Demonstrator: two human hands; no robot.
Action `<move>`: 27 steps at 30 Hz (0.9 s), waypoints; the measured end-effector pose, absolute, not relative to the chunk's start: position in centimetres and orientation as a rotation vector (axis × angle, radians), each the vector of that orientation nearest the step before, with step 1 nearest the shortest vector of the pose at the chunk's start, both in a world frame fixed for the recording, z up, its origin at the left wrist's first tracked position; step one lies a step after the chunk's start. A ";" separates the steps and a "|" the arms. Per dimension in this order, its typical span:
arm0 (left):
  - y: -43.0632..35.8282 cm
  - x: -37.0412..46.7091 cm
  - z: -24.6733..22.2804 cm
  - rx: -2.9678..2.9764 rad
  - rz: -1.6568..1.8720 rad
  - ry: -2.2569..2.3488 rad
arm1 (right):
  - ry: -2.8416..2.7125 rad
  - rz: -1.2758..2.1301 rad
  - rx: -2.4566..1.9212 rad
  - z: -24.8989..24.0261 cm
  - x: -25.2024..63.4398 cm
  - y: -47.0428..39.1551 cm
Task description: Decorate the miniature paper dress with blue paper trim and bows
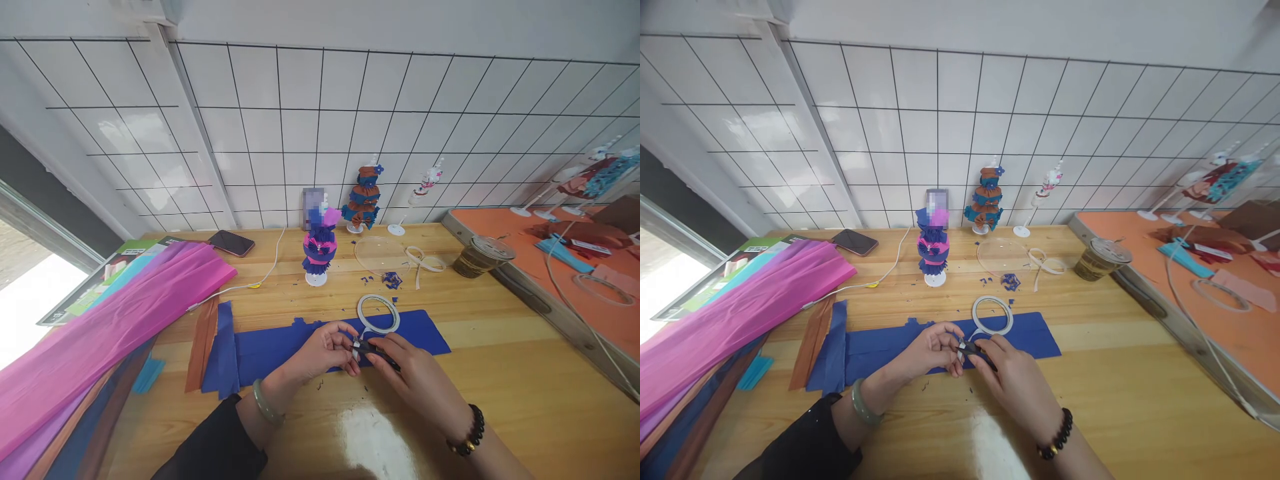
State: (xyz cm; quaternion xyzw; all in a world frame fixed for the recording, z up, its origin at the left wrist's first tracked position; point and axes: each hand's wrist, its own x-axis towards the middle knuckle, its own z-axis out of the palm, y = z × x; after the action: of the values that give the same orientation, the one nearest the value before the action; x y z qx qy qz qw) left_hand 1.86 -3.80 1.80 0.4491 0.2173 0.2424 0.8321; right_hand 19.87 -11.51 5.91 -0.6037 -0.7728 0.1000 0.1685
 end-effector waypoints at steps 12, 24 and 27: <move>-3.9 2.0 1.9 0.985 0.533 0.479 | -2.053 0.158 -1.650 4.4 19.9 -12.7; -3.9 2.0 2.0 0.975 0.534 0.469 | -2.195 0.412 -1.706 3.1 23.4 -16.0; -4.0 1.9 2.2 1.008 0.520 0.486 | -2.221 0.347 -1.710 2.2 23.6 -16.4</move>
State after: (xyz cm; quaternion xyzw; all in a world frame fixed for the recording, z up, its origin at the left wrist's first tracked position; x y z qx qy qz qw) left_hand 1.94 -3.97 2.21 0.4726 0.2277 0.2439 0.8157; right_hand 23.57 -16.43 2.19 -0.5978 -0.7766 0.1212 0.1578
